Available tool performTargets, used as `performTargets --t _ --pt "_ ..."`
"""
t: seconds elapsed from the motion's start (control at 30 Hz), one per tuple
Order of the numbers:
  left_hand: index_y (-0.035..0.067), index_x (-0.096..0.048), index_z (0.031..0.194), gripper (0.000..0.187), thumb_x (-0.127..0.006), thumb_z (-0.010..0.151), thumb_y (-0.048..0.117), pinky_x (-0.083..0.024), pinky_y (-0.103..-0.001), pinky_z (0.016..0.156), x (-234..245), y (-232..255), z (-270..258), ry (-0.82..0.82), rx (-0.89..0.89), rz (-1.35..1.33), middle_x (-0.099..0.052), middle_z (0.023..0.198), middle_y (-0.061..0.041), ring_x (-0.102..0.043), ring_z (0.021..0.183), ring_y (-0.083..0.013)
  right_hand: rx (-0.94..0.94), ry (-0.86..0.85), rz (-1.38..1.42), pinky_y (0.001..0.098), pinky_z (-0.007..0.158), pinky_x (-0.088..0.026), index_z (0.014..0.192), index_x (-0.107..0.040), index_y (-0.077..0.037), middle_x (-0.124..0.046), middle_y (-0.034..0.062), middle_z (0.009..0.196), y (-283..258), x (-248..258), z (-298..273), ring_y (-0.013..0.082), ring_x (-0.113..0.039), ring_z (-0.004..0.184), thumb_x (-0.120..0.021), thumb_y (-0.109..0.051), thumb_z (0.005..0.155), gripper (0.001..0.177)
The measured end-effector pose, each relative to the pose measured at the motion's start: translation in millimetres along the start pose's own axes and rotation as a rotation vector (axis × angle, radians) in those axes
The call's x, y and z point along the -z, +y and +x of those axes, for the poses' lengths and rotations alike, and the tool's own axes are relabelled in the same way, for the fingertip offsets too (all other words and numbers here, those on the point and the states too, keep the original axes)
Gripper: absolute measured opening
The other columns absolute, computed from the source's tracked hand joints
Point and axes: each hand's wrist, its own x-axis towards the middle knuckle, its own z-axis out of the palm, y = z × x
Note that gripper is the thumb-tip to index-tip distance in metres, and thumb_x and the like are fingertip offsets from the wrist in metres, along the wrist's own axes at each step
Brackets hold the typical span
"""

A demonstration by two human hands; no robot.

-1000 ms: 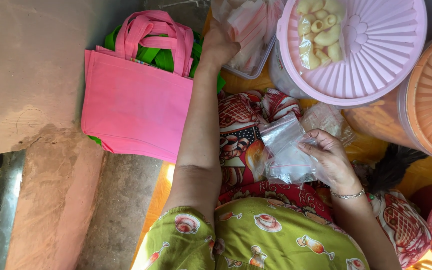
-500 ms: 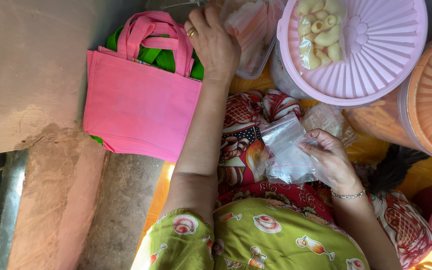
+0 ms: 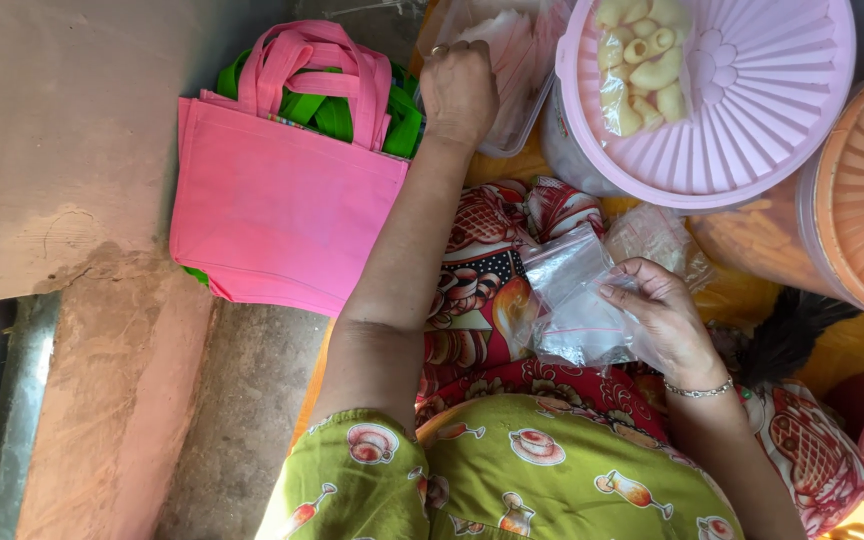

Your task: The person is portioning snacks from a large container into small individual plastic bags using a spoon.

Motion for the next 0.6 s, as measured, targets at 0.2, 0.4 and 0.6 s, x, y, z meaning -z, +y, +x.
performTargets --t 0.2,0.4,0.6 --pt "0.007 -0.059 0.068 0.010 -0.050 0.064 0.005 -0.045 -0.043 0.047 20 2 -6 -0.240 -0.001 -0.131 -0.061 0.065 -0.014 -0.058 0.058 -0.0355 0.009 0.014 -0.017 0.0167 0.067 -0.041 0.083 -0.055 -0.007 -0.059 0.0010 0.080 -3 2 1 0.0066 -0.053 0.072 -0.062 -0.003 0.073 0.013" --pt "0.009 -0.055 0.072 0.008 -0.056 0.067 0.003 -0.043 -0.044 0.043 62 10 -17 0.118 -0.027 -0.278 -0.048 0.094 -0.012 -0.050 0.067 -0.0371 0.021 0.013 -0.040 0.0169 0.067 -0.041 0.084 -0.055 -0.007 -0.058 0.0006 0.081 4 9 1 0.0067 -0.052 0.073 -0.061 -0.004 0.074 0.012" --pt "0.007 -0.042 0.073 0.007 -0.043 0.072 0.000 -0.037 -0.041 0.050 77 23 -18 0.095 -0.028 -0.572 -0.053 0.067 -0.013 -0.050 0.058 -0.0330 0.034 0.001 -0.012 0.0172 0.067 -0.042 0.083 -0.056 -0.007 -0.059 0.0012 0.080 3 8 1 0.0067 -0.053 0.072 -0.062 -0.003 0.072 0.013"
